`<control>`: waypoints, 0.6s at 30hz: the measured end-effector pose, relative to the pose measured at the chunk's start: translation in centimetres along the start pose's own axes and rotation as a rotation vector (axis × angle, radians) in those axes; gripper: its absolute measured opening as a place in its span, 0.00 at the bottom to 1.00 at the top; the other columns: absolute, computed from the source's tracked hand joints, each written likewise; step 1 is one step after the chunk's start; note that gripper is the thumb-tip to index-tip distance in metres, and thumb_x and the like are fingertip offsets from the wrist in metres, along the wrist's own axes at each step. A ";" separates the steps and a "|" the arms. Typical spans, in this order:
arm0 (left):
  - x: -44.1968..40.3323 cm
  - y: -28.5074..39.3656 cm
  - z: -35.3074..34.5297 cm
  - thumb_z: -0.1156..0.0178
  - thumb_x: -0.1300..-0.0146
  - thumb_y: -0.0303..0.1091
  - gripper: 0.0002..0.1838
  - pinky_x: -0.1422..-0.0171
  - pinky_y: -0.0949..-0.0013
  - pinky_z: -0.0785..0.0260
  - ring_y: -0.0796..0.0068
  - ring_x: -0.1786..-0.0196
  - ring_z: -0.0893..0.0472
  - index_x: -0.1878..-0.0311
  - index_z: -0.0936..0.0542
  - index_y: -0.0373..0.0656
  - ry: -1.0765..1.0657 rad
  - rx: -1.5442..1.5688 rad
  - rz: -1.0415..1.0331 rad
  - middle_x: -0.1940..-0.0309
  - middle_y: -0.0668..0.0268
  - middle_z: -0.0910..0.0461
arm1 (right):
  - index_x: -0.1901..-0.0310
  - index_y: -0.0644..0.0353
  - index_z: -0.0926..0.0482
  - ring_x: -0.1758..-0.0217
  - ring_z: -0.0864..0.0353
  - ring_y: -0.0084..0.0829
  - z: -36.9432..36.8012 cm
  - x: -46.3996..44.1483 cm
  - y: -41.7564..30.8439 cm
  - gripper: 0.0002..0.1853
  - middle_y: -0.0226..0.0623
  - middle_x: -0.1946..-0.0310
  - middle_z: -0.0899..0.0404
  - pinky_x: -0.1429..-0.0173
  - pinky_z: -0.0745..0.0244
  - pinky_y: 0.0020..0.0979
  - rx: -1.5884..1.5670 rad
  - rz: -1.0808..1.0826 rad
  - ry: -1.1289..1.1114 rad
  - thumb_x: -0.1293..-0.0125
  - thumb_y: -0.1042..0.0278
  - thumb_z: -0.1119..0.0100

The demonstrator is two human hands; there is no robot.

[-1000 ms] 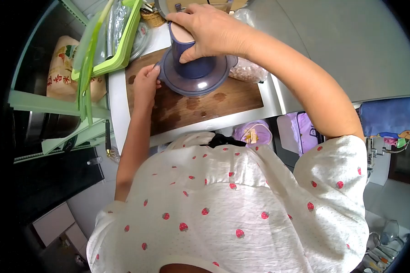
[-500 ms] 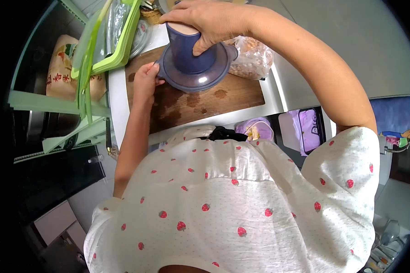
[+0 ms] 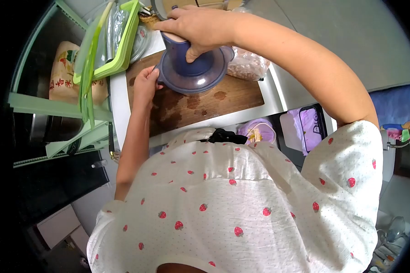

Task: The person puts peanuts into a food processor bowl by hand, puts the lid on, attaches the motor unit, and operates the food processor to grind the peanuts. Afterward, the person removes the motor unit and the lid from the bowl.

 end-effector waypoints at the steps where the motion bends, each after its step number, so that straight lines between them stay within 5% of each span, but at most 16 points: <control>1: -0.6 -0.2 0.6 0.43 0.37 0.39 0.19 0.61 0.74 0.30 0.78 0.67 0.25 0.48 0.25 0.36 -0.034 -0.180 -0.040 0.63 0.66 0.21 | 0.34 0.53 0.39 0.37 0.32 0.45 -0.4 0.2 -0.2 0.51 0.46 0.41 0.31 0.36 0.33 0.40 0.079 -0.010 0.024 0.62 0.52 0.25; 3: -0.5 0.8 0.4 0.40 0.40 0.43 0.25 0.55 0.69 0.28 0.70 0.60 0.22 0.44 0.27 0.35 -0.072 -0.366 -0.094 0.56 0.59 0.21 | 0.33 0.52 0.39 0.38 0.31 0.44 -0.6 0.8 -0.1 0.50 0.46 0.44 0.30 0.37 0.32 0.39 0.050 -0.026 0.055 0.60 0.54 0.25; 5: 2.1 4.6 -1.1 0.33 0.48 0.51 0.42 0.41 0.63 0.34 0.58 0.45 0.26 0.36 0.35 0.35 0.063 -0.645 -0.477 0.42 0.50 0.30 | 0.33 0.52 0.40 0.40 0.29 0.43 -0.4 0.9 0.4 0.49 0.47 0.46 0.28 0.38 0.31 0.37 0.019 -0.034 0.087 0.59 0.55 0.25; 6: 2.2 5.4 -1.6 0.33 0.48 0.51 0.42 0.41 0.63 0.34 0.58 0.45 0.26 0.36 0.35 0.35 0.054 -0.652 -0.481 0.42 0.50 0.30 | 0.32 0.51 0.41 0.41 0.28 0.42 -0.4 0.9 1.0 0.48 0.47 0.46 0.28 0.39 0.31 0.37 -0.160 -0.010 0.107 0.56 0.56 0.27; 7: 2.2 6.2 -2.2 0.31 0.52 0.53 0.49 0.36 0.62 0.38 0.57 0.39 0.31 0.33 0.41 0.36 -0.043 -0.547 -0.553 0.37 0.50 0.35 | 0.31 0.49 0.43 0.43 0.26 0.42 -0.3 0.8 1.7 0.47 0.46 0.46 0.28 0.40 0.30 0.36 -0.337 0.017 0.128 0.53 0.56 0.29; 8: 1.9 6.7 -2.8 0.28 0.57 0.54 0.56 0.32 0.60 0.42 0.55 0.33 0.36 0.30 0.47 0.36 -0.142 -0.439 -0.623 0.33 0.49 0.40 | 0.37 0.53 0.33 0.50 0.21 0.41 -1.4 0.3 2.9 0.34 0.48 0.52 0.22 0.45 0.27 0.38 -0.297 -0.046 0.322 0.46 0.56 0.35; 9: 1.5 6.8 -3.4 0.28 0.57 0.54 0.56 0.32 0.60 0.42 0.55 0.33 0.36 0.30 0.47 0.36 -0.154 -0.444 -0.627 0.33 0.49 0.40 | 0.35 0.64 0.40 0.38 0.33 0.44 3.1 1.3 1.7 0.46 0.52 0.40 0.33 0.34 0.37 0.35 -0.588 -0.179 0.197 0.56 0.66 0.25; 11: 0.8 7.1 -4.6 0.24 0.63 0.53 0.66 0.29 0.59 0.46 0.55 0.30 0.41 0.28 0.56 0.36 -0.295 -0.228 -0.609 0.34 0.47 0.40 | 0.38 0.63 0.35 0.41 0.29 0.41 3.6 4.4 4.0 0.41 0.50 0.44 0.29 0.38 0.33 0.34 -0.567 -0.287 0.198 0.54 0.61 0.27; 14: 2.0 7.3 -6.5 0.23 0.65 0.47 0.65 0.32 0.59 0.42 0.55 0.34 0.35 0.29 0.55 0.36 -0.244 -0.256 -0.565 0.38 0.46 0.37 | 0.50 0.62 0.22 0.56 0.19 0.38 -4.8 8.0 9.0 0.20 0.45 0.62 0.18 0.51 0.26 0.37 -0.328 -0.711 0.397 0.39 0.57 0.40; 15: 2.4 7.2 -6.9 0.22 0.67 0.44 0.64 0.34 0.59 0.39 0.56 0.37 0.32 0.30 0.54 0.35 -0.217 -0.272 -0.537 0.39 0.46 0.35 | 0.54 0.64 0.20 0.61 0.17 0.36 -6.4 9.1 7.7 0.18 0.43 0.66 0.17 0.56 0.25 0.36 -0.262 -0.781 0.397 0.37 0.58 0.43; 17: 2.4 6.1 -7.2 0.23 0.65 0.44 0.59 0.38 0.60 0.36 0.57 0.42 0.28 0.33 0.49 0.35 -0.172 -0.322 -0.549 0.43 0.50 0.32 | 0.60 0.64 0.19 0.60 0.20 0.51 -11.0 10.9 7.7 0.19 0.54 0.65 0.19 0.52 0.27 0.43 -0.340 -0.916 0.309 0.37 0.55 0.48; 18: 2.4 5.7 -7.3 0.23 0.65 0.43 0.58 0.39 0.60 0.35 0.57 0.43 0.28 0.34 0.48 0.36 -0.134 -0.312 -0.583 0.44 0.50 0.32 | 0.60 0.64 0.19 0.60 0.20 0.51 -12.8 11.2 7.5 0.19 0.54 0.65 0.19 0.52 0.27 0.43 -0.354 -0.920 0.314 0.37 0.55 0.48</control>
Point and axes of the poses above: each hand's wrist, its own x-axis away from the middle knuckle, its own z-axis out of the back of the hand, y = z × x, the point moved 1 cm from there along -x, towards the middle knuckle
